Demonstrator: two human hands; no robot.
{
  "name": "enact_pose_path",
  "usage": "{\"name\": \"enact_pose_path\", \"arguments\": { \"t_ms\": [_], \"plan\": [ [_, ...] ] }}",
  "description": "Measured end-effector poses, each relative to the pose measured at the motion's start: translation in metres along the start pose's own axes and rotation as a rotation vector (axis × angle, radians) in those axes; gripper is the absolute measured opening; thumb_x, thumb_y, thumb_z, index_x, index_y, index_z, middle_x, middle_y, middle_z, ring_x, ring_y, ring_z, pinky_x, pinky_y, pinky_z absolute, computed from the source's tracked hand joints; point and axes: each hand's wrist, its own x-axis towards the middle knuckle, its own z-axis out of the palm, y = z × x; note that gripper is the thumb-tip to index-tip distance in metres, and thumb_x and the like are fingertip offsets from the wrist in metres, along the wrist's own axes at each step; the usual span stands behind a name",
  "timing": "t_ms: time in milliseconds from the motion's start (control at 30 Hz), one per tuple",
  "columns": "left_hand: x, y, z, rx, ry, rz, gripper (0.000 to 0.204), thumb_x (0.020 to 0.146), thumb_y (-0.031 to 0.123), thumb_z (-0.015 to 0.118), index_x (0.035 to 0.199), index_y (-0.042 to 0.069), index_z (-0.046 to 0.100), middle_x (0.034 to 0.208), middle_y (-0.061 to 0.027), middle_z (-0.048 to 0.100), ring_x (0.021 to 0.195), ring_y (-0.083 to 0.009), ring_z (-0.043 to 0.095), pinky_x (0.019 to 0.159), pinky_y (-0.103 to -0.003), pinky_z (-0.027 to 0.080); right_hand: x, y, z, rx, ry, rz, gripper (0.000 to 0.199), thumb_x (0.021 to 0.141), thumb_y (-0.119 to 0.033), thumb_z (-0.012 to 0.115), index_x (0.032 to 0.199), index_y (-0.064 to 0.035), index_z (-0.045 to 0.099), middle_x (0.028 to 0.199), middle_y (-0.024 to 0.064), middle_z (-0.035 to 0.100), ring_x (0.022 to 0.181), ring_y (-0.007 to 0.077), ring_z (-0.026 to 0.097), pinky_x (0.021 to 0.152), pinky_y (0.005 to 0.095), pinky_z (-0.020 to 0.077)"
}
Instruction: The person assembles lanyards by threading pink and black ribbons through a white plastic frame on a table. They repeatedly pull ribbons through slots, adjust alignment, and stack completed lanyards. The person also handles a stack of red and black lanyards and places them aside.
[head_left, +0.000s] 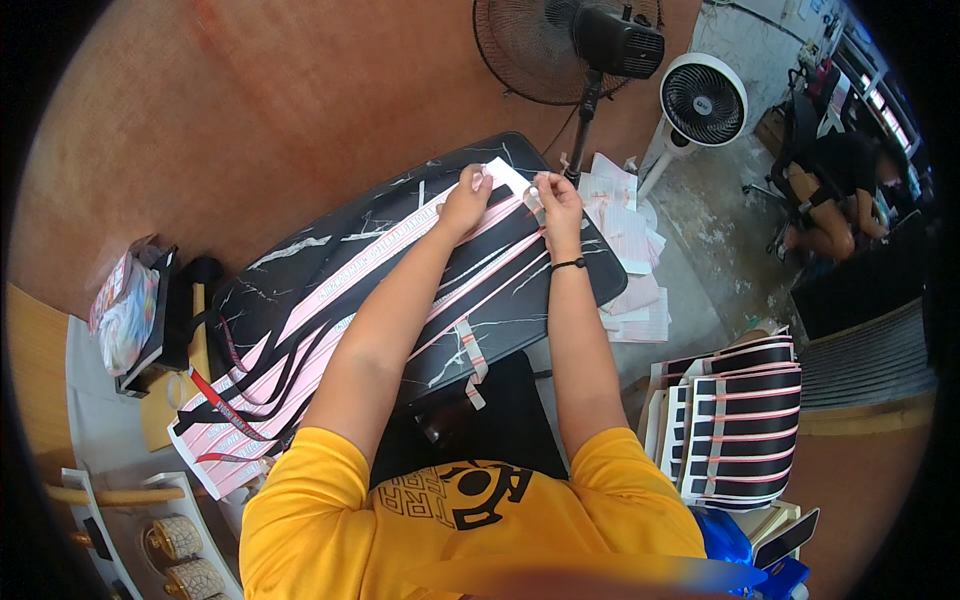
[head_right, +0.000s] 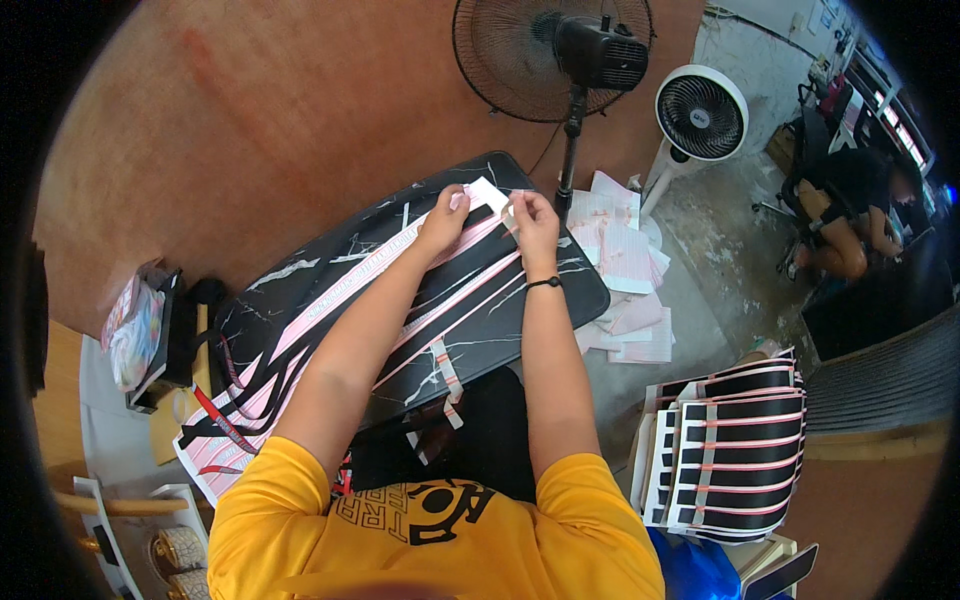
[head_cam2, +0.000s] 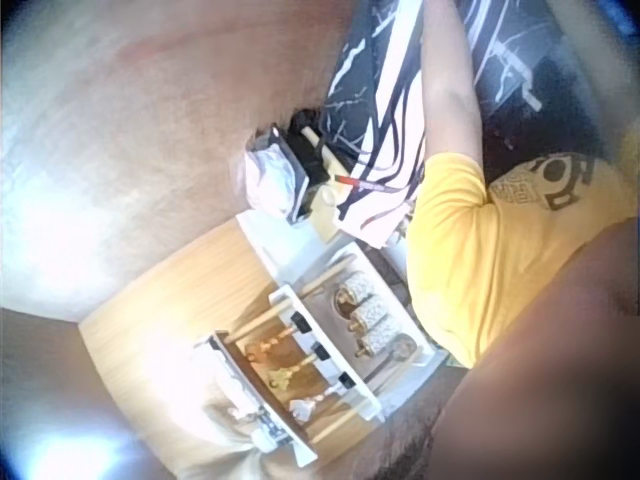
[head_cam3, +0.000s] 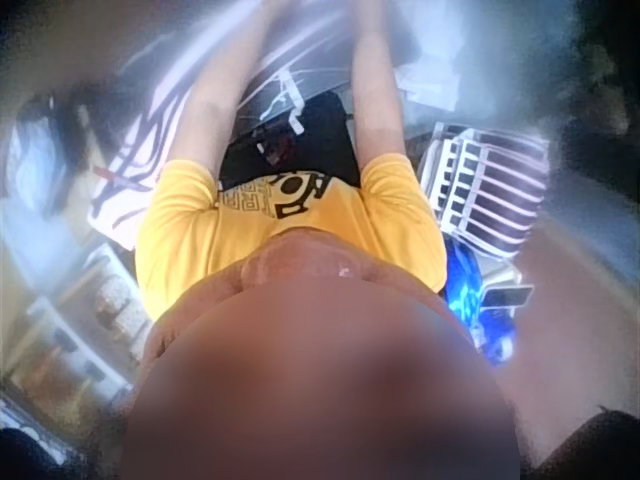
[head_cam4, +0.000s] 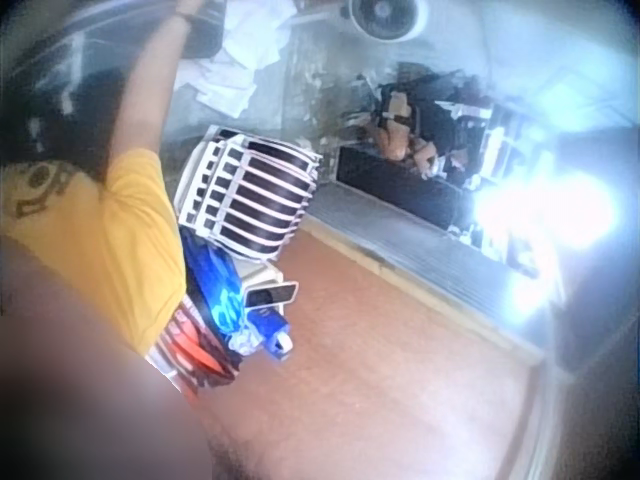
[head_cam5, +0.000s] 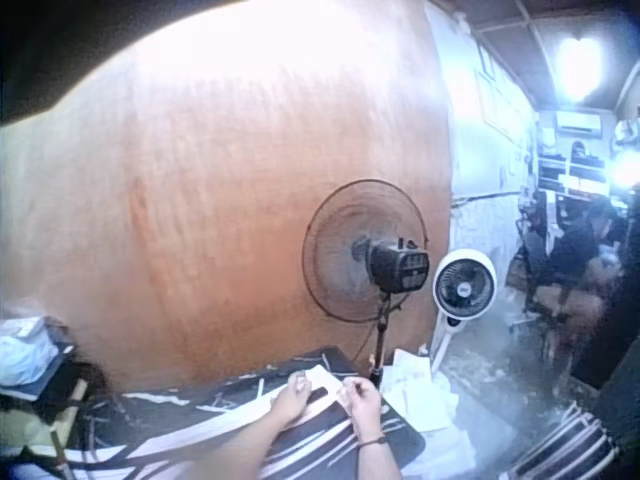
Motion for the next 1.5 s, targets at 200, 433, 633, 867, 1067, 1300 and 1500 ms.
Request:
{"name": "enact_pose_path", "arguments": {
  "t_ms": [200,433,633,867,1067,1300,1500],
  "plan": [
    [-0.016,0.009,0.000,-0.086,-0.271,0.217,0.044,0.098,0.048,0.050,0.133,0.023,0.061,0.113,-0.0122,0.069,0.114,-0.0291,0.061,0.102,-0.043,0.037,0.002,0.005,0.004,-0.035,0.042,-0.084,0.021,0.091,-0.002,0.066,0.112,-0.0008,0.064,0.099,0.0035,0.067,0.087,0.0111,0.062,0.079,0.0245,0.0491],
    [-0.025,0.007,0.014,0.002,-0.136,0.138,0.042,0.099,0.043,0.049,0.085,0.007,0.065,0.088,-0.0149,0.068,0.091,-0.0322,0.064,0.088,-0.051,0.035,0.002,0.000,-0.004,0.129,0.041,-0.160,0.017,0.085,0.004,0.069,0.098,-0.0038,0.061,0.096,0.0057,0.066,0.088,0.0140,0.063,0.083,0.0273,0.0507],
    [-0.027,-0.001,0.020,0.022,0.071,0.212,0.039,0.099,0.036,0.047,0.083,0.003,0.063,0.094,-0.0183,0.068,0.094,-0.0369,0.062,0.083,-0.051,0.035,0.005,-0.011,-0.024,0.321,0.221,-0.299,0.019,0.084,0.008,0.068,0.098,-0.0017,0.060,0.092,0.0070,0.066,0.084,0.0144,0.064,0.079,0.0264,0.0523],
    [-0.033,0.004,0.008,0.018,-0.102,0.264,0.045,0.100,0.047,0.043,0.096,0.011,0.070,0.099,-0.0112,0.069,0.098,-0.0297,0.061,0.088,-0.044,0.032,0.000,-0.004,0.002,0.154,0.090,-0.166,0.024,0.089,0.002,0.067,0.112,0.0019,0.060,0.108,0.0119,0.067,0.100,0.0186,0.065,0.088,0.0309,0.0551],
    [-0.041,0.003,0.009,0.049,-0.020,0.457,0.040,0.089,0.046,0.063,0.101,0.009,0.072,0.099,-0.0081,0.070,0.102,-0.0256,0.060,0.094,-0.041,0.031,0.002,-0.012,0.004,0.143,0.093,-0.283,0.030,0.091,0.004,0.063,0.120,0.0025,0.057,0.115,0.0139,0.065,0.107,0.0214,0.064,0.092,0.0335,0.0544],
    [-0.037,-0.001,0.008,0.016,-0.113,0.438,0.035,0.087,0.039,0.066,0.087,0.004,0.071,0.092,-0.0116,0.068,0.094,-0.0282,0.061,0.090,-0.042,0.034,0.005,-0.011,-0.012,0.347,0.283,-0.240,0.013,0.092,0.005,0.062,0.100,-0.0020,0.055,0.099,0.0116,0.065,0.087,0.0212,0.067,0.083,0.0334,0.0569],
    [-0.037,-0.002,0.012,0.002,-0.062,0.454,0.035,0.092,0.036,0.061,0.088,0.001,0.067,0.090,-0.0146,0.066,0.090,-0.0316,0.060,0.086,-0.041,0.037,0.004,-0.014,-0.024,0.404,0.388,-0.327,0.017,0.089,0.010,0.060,0.098,-0.0026,0.054,0.092,0.0106,0.063,0.084,0.0215,0.064,0.083,0.0375,0.0579]
  ]
}}
